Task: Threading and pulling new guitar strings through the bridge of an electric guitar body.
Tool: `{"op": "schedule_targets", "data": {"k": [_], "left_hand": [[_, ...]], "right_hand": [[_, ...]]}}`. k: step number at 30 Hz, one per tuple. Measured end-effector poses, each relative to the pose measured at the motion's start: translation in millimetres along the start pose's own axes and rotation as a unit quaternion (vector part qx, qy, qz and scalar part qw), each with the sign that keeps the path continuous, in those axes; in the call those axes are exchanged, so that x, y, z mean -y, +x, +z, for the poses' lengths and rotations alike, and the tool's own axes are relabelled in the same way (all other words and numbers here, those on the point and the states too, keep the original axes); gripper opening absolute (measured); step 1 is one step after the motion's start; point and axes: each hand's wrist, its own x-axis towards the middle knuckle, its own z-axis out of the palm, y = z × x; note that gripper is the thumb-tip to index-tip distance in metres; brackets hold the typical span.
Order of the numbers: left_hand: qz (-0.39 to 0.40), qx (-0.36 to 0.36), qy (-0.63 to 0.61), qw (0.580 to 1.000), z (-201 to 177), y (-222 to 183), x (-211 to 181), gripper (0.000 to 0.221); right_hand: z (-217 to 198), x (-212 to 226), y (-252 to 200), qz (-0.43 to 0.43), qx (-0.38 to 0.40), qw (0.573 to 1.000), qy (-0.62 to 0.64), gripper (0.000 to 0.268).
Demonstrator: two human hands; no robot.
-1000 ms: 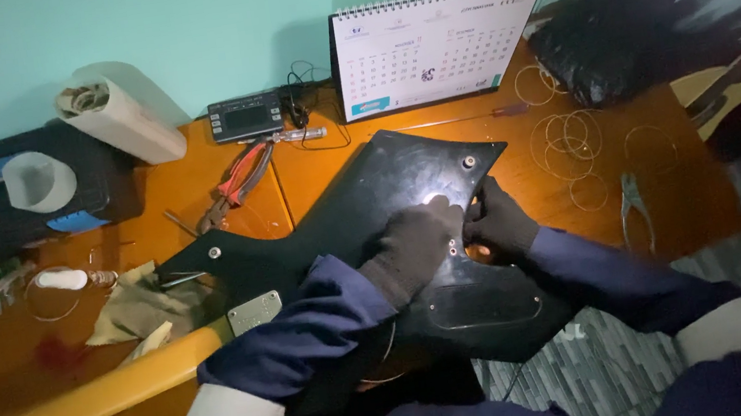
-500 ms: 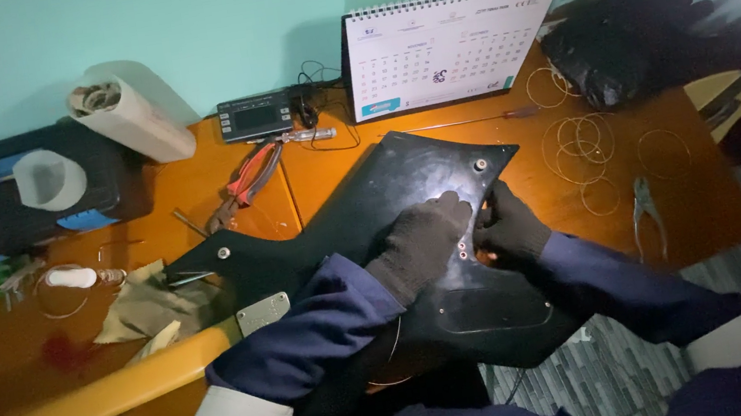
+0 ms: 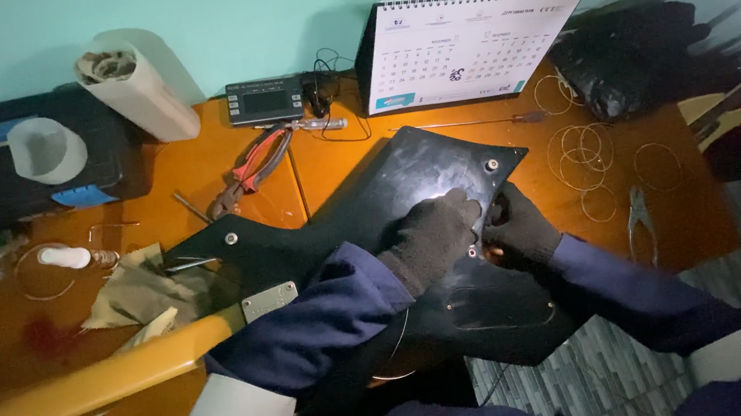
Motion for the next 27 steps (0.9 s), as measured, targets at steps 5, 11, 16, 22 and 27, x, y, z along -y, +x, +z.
{"op": "schedule_targets", "data": {"k": [5, 11, 16, 22, 27], "left_hand": [[-0.028, 0.004, -0.087, 0.996, -7, 1, -5, 0.022], [-0.053, -0.03, -0.206, 0.977, 25, 3, 9, 0.029], [0.015, -0.257, -0.292, 0.921, 30, 2, 5, 0.026], [-0.107, -0.041, -0.359, 0.926, -8, -2, 16, 0.035], [-0.108, -0.016, -0.321, 0.941, -9, 2, 16, 0.026]], "right_hand": [[-9, -1, 8, 0.014, 0.019, 0.999, -0.035, 0.068], [-70, -45, -5, -0.037, -0.033, 0.999, -0.017, 0.057], [-288, -197, 4, 0.004, 0.279, 0.918, 0.281, 0.033], [-315, -242, -15, 0.012, 0.573, 0.54, 0.616, 0.031], [-313, -194, -64, -0.047, 0.466, 0.76, 0.451, 0.026]]}}
